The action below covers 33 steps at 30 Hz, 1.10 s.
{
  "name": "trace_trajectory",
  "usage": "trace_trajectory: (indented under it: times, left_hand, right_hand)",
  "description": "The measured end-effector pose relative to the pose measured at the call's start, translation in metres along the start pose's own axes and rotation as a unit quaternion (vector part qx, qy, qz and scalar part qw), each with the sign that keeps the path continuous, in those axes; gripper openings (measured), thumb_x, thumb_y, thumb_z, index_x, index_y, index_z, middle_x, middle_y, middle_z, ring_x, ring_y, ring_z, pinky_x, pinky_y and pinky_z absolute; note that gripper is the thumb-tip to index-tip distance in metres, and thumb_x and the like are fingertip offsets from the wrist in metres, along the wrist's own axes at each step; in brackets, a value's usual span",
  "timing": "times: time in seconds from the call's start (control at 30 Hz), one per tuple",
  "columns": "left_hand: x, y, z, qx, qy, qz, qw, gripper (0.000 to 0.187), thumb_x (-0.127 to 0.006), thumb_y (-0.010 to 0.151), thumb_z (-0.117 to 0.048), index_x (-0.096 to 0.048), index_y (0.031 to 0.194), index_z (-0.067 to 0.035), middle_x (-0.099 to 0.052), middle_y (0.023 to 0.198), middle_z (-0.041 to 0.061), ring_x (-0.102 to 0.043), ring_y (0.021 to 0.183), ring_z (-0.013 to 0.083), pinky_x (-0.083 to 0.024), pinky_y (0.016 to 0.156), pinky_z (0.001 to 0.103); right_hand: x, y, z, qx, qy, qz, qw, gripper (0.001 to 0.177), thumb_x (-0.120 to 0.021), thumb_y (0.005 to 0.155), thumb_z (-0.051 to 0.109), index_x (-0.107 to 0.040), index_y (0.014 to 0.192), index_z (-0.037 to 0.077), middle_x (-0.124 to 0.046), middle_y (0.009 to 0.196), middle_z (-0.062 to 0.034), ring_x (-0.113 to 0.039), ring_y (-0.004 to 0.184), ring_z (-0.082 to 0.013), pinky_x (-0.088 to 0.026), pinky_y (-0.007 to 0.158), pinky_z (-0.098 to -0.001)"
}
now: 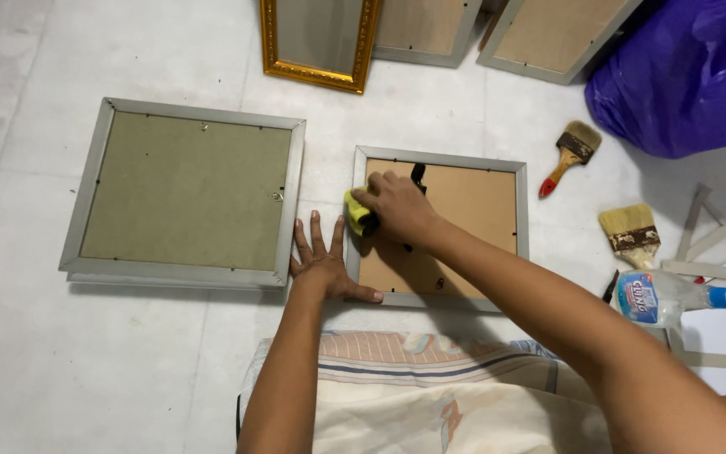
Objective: Cleaning the back of picture frames using a cloth and a paintbrush
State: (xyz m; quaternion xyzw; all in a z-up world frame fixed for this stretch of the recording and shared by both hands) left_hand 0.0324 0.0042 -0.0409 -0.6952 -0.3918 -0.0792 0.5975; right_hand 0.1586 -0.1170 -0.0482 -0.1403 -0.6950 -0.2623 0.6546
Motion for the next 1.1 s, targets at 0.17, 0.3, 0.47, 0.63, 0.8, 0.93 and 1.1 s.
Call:
trace_trajectory:
  times: [0.17, 0.3, 0.47, 0.63, 0.8, 0.93, 1.1]
  left_hand:
    - [0.001, -0.004, -0.002, -0.004, 0.011, -0.003, 1.0, 0.162, -0.085, 0.052, -0.081, 0.026, 0.16, -0.033, 0.039, 0.164, 0.01, 0.039, 0.147, 0.0391, 0.014, 0.116, 0.066]
    - [0.001, -0.004, -0.001, -0.005, 0.0, -0.01, 1.0, 0.164, -0.086, 0.049, -0.082, 0.025, 0.16, -0.035, 0.04, 0.164, 0.008, 0.039, 0.147, 0.0391, 0.009, 0.118, 0.067]
    - [-0.002, -0.001, 0.0, -0.007, 0.012, -0.021, 1.0, 0.161, -0.085, 0.052, -0.083, 0.023, 0.161, -0.033, 0.036, 0.166, 0.01, 0.037, 0.148, 0.0395, 0.006, 0.119, 0.067]
    - [-0.008, 0.006, 0.002, -0.014, 0.018, -0.032, 0.999, 0.163, -0.084, 0.051, -0.085, 0.023, 0.161, -0.033, 0.036, 0.166, 0.01, 0.037, 0.148, 0.0398, 0.005, 0.118, 0.069]
    - [-0.006, 0.001, 0.0, -0.006, 0.01, -0.027, 1.0, 0.163, -0.086, 0.052, -0.084, 0.026, 0.16, -0.035, 0.038, 0.165, 0.009, 0.037, 0.149, 0.0397, 0.005, 0.118, 0.067]
    - [-0.01, 0.009, 0.003, 0.001, 0.009, -0.027, 1.0, 0.163, -0.087, 0.053, -0.083, 0.028, 0.159, -0.037, 0.04, 0.164, 0.008, 0.039, 0.148, 0.0389, 0.007, 0.117, 0.068]
    - [-0.01, 0.012, 0.002, 0.009, 0.009, -0.019, 1.0, 0.163, -0.089, 0.053, -0.082, 0.027, 0.159, -0.037, 0.04, 0.164, 0.009, 0.04, 0.147, 0.0399, 0.007, 0.116, 0.069]
  right_hand:
    - [0.002, -0.006, -0.05, -0.107, -0.027, 0.035, 0.993, 0.043, -0.067, 0.081, 0.022, -0.068, 0.124, 0.024, -0.061, 0.101, -0.0102, -0.064, 0.089, -0.0333, -0.05, 0.068, -0.0459]
    - [0.069, -0.066, -0.072, -0.298, 0.138, 0.133, 0.935, 0.086, -0.08, 0.074, 0.016, -0.043, 0.152, 0.016, -0.061, 0.132, -0.0193, -0.059, 0.127, -0.0415, -0.051, 0.098, -0.0549]
    - [0.073, -0.203, -0.15, -0.505, 0.174, 0.172, 0.827, 0.075, -0.078, 0.073, 0.038, -0.056, 0.138, 0.011, -0.069, 0.122, -0.0255, -0.065, 0.12, -0.0439, -0.052, 0.096, -0.0566]
    - [0.104, -0.274, -0.167, -0.584, 0.216, 0.183, 0.76, 0.084, -0.084, 0.07, 0.049, -0.063, 0.131, -0.005, -0.066, 0.127, -0.0352, -0.06, 0.125, -0.0498, -0.047, 0.102, -0.0598]
    - [0.127, -0.248, -0.179, -0.565, 0.149, 0.143, 0.798, 0.079, -0.08, 0.086, 0.039, -0.049, 0.148, 0.001, -0.058, 0.136, -0.0312, -0.056, 0.128, -0.0519, -0.047, 0.099, -0.067]
    - [0.082, -0.245, -0.216, -0.571, 0.178, 0.075, 0.798, 0.054, -0.072, 0.089, 0.041, -0.066, 0.131, 0.008, -0.071, 0.122, -0.0194, -0.065, 0.12, -0.0397, -0.052, 0.096, -0.0534]
    - [0.008, -0.246, -0.273, -0.63, 0.193, 0.033, 0.752, 0.052, -0.073, 0.08, 0.044, -0.073, 0.121, 0.013, -0.075, 0.113, -0.0102, -0.067, 0.115, -0.0335, -0.056, 0.095, -0.0461]
Point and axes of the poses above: each hand's wrist, its own y-axis towards the middle knuckle, its own x-axis out of the back of the hand, z = x × y, the point moved 5 cm from there along y, towards the middle knuckle
